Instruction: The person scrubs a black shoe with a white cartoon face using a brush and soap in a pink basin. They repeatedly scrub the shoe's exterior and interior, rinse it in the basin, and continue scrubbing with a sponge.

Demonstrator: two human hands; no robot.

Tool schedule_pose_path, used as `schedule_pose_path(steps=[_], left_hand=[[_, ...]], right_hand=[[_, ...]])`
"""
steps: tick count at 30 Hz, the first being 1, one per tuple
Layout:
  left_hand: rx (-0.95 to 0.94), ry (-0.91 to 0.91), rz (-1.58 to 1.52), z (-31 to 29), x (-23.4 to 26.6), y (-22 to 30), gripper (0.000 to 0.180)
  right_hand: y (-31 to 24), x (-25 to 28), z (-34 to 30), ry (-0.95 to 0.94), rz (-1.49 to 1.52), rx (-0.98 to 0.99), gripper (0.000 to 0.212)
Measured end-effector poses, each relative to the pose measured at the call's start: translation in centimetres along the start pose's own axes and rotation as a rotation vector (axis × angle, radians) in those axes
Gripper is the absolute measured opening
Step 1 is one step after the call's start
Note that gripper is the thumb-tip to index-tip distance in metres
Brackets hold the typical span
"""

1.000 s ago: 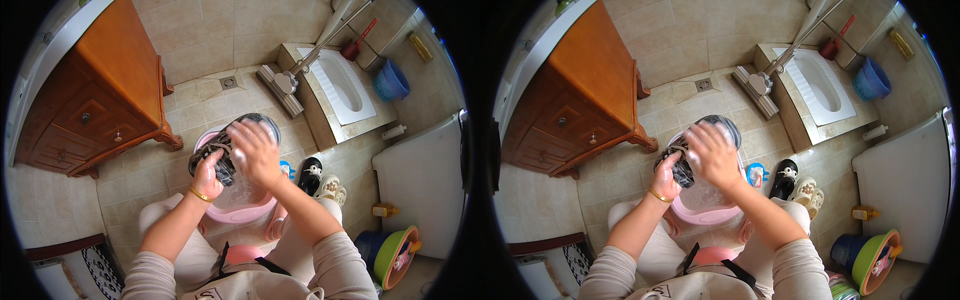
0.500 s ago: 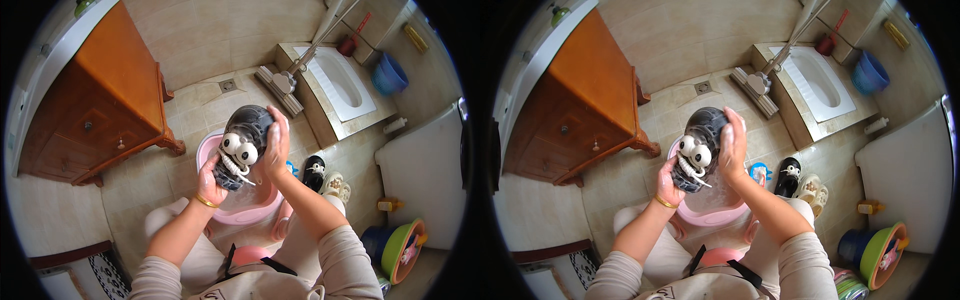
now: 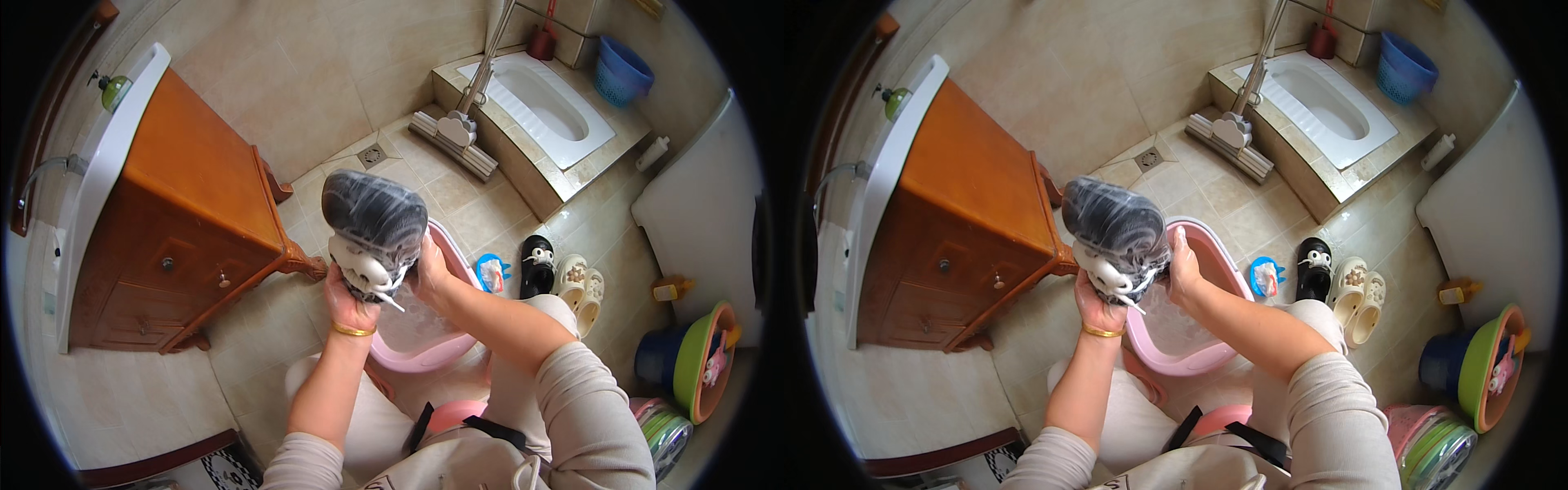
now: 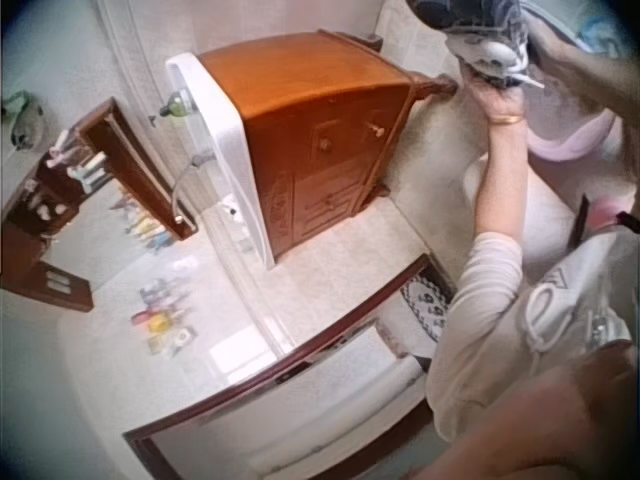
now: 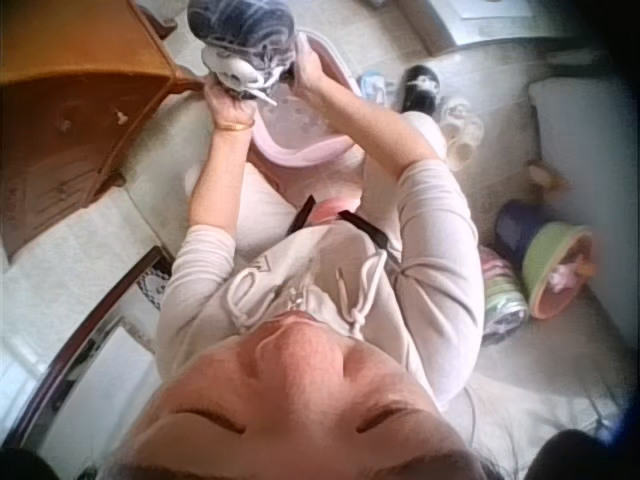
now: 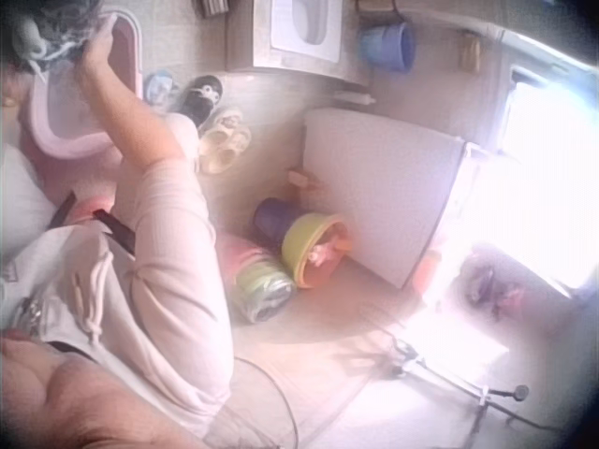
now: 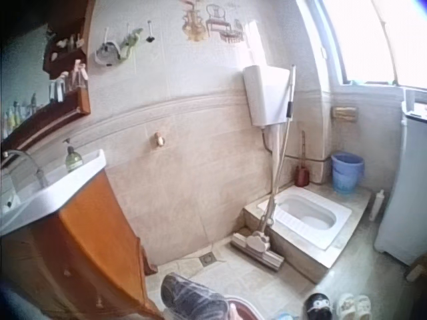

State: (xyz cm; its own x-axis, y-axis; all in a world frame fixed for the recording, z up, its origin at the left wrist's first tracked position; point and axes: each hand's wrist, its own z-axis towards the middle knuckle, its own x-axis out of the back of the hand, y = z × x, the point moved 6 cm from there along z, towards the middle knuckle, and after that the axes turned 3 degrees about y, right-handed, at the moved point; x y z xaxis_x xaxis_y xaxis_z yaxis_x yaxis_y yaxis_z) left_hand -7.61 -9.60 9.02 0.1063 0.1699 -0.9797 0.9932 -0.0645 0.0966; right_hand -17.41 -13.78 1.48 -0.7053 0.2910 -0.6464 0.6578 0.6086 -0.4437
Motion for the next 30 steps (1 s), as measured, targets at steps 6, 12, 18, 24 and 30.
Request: schedule_pose_path(steps=[6,12,18,24,30], left_hand=[[-0.053,-0.041,0.042,-0.7,1.3,2.0,0.041],[0.044,0.025,0.205,-1.7,-0.6,0.9,0.041],[0.115,0.064,0.158,-0.7,4.1,2.3,0.036],[-0.227,0.311,0.632,-1.4,2.5,5.3,0.024],[-0.290,0.227,1.087,-2.1,0.8,3.4,0.012]], right_hand=[[0.4,-0.9,0.6,-0.118,0.259,-0.127,0.039],[-2.7,-1.2,-0.4,-0.218,-0.050,0.031,0.037],[-3.4,-4.0,-3.6,-0.438,-0.309,-0.051,0.056],[-6.2,-6.8,-11.5,-0.576,-0.624,0.136,0.059],[-4.6,-3.3,-8.9,-0.543,-0.507,-0.057,0.057]])
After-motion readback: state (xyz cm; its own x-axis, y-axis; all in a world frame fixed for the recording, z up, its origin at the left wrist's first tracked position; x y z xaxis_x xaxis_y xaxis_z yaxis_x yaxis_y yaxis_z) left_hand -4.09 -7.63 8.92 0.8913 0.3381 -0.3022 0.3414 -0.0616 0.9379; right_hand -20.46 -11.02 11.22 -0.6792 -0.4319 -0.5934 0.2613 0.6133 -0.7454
